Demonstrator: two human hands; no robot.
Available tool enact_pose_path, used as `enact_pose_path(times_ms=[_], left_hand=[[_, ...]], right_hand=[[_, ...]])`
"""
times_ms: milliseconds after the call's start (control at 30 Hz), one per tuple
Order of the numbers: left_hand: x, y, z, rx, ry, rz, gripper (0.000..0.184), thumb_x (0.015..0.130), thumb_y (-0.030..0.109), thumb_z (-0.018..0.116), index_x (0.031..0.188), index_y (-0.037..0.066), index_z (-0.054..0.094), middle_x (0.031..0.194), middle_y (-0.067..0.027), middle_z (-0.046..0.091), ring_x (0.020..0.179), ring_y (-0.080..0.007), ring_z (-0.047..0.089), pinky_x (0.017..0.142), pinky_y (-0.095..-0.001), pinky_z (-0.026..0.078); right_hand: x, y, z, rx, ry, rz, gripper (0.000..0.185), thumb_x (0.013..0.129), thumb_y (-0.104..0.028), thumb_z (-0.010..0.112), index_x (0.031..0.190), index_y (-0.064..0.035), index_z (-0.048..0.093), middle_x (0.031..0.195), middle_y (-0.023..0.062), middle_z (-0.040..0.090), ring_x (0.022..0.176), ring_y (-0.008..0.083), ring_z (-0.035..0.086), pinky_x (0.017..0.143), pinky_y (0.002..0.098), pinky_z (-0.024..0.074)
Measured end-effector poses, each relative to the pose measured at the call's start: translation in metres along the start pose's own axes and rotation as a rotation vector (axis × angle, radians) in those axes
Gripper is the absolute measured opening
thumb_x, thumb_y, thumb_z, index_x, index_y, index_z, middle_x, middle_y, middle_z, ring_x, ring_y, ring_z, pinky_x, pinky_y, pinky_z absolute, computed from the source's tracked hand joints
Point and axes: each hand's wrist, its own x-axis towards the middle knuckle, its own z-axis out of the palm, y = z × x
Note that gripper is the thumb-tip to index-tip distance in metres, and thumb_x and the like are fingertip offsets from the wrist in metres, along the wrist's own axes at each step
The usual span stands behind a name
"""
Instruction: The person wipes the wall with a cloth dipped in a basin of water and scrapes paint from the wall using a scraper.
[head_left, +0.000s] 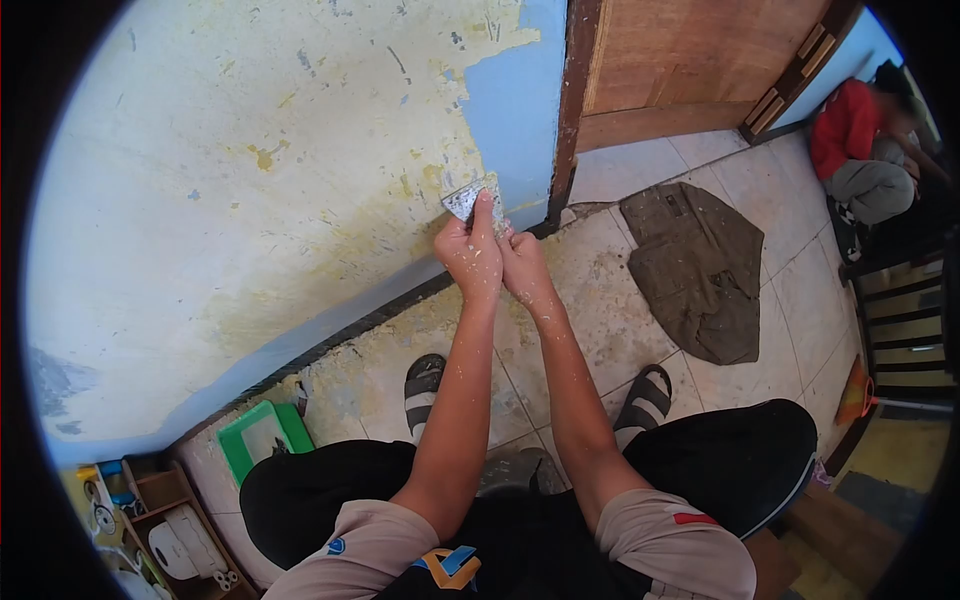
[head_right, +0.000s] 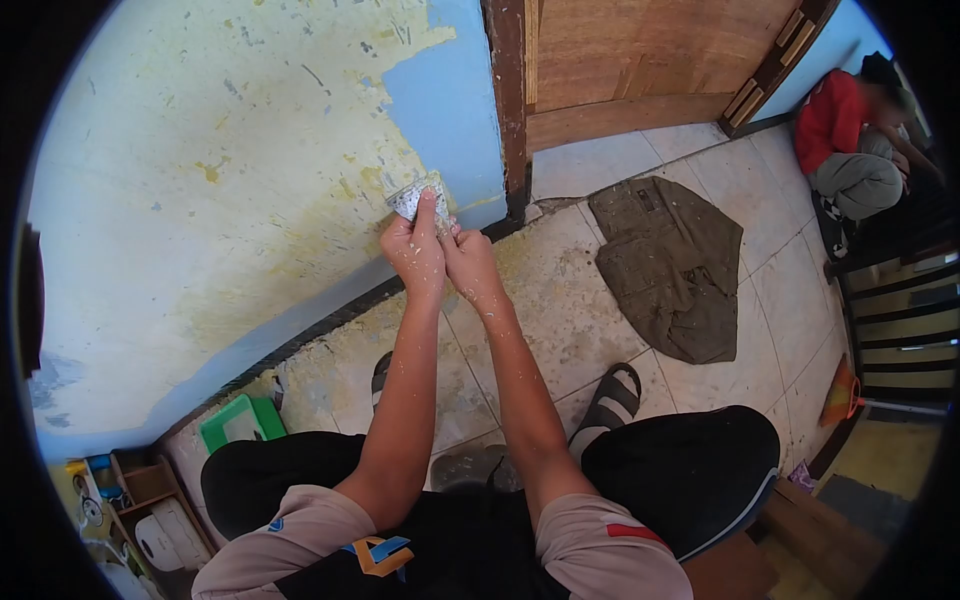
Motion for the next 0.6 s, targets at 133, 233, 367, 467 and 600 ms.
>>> enact_pose_path(times_ms=[133,233,367,467,600], left_hand=[[-0.002,0.011,0.001,0.09,0.008,0.046,0.029,0.095,0.022,0.072,0.083,-0.004,0.071,0.068,-0.0018,0.063,0.056,-0.0078,0.056,0.05,-0.0266,0.048],[0.003,0.022,0.007,-0.084,0.008,-0.04,0.029,0.094,0.022,0.073,0.081,-0.004,0.071,0.068,-0.0003,0.062,0.056,-0.0057,0.052,0.05,-0.0256,0.044],[0.016,0.069,0.021,-0.023,0.002,0.111,0.03,0.093,0.021,0.074,0.076,-0.003,0.069,0.066,0.0008,0.062,0.056,-0.004,0.047,0.049,-0.0247,0.039],[0.015,0.077,0.023,-0.093,0.0,0.132,0.031,0.093,0.022,0.074,0.075,-0.003,0.069,0.066,0.001,0.061,0.056,-0.004,0.047,0.049,-0.0249,0.039],[0.007,0.068,0.01,0.006,-0.011,0.057,0.03,0.093,0.023,0.074,0.085,-0.006,0.073,0.068,-0.0016,0.067,0.061,-0.0047,0.054,0.056,-0.0254,0.046]], right_hand=[[0.0,-0.001,0.004,-0.022,0.013,-0.004,0.057,0.098,-0.034,0.058,0.062,0.0102,0.054,0.049,0.0162,0.051,0.046,0.0163,0.048,0.049,0.0407,0.0407],[0.003,-0.013,0.005,-0.087,0.055,-0.039,0.058,0.098,-0.035,0.058,0.062,0.0106,0.054,0.049,0.0163,0.05,0.046,0.0162,0.048,0.049,0.0411,0.0405],[0.001,-0.088,-0.004,0.007,0.055,-0.099,0.059,0.097,-0.037,0.06,0.063,0.0113,0.053,0.049,0.0168,0.049,0.047,0.0162,0.048,0.049,0.0421,0.0404],[-0.003,-0.102,-0.007,-0.037,0.069,-0.118,0.06,0.096,-0.038,0.061,0.064,0.0118,0.053,0.049,0.0188,0.049,0.047,0.0179,0.05,0.05,0.043,0.0409],[-0.006,-0.075,0.001,-0.079,0.114,-0.136,0.061,0.096,-0.039,0.06,0.067,0.0138,0.055,0.053,0.0259,0.051,0.046,0.0267,0.054,0.052,0.046,0.0425]])
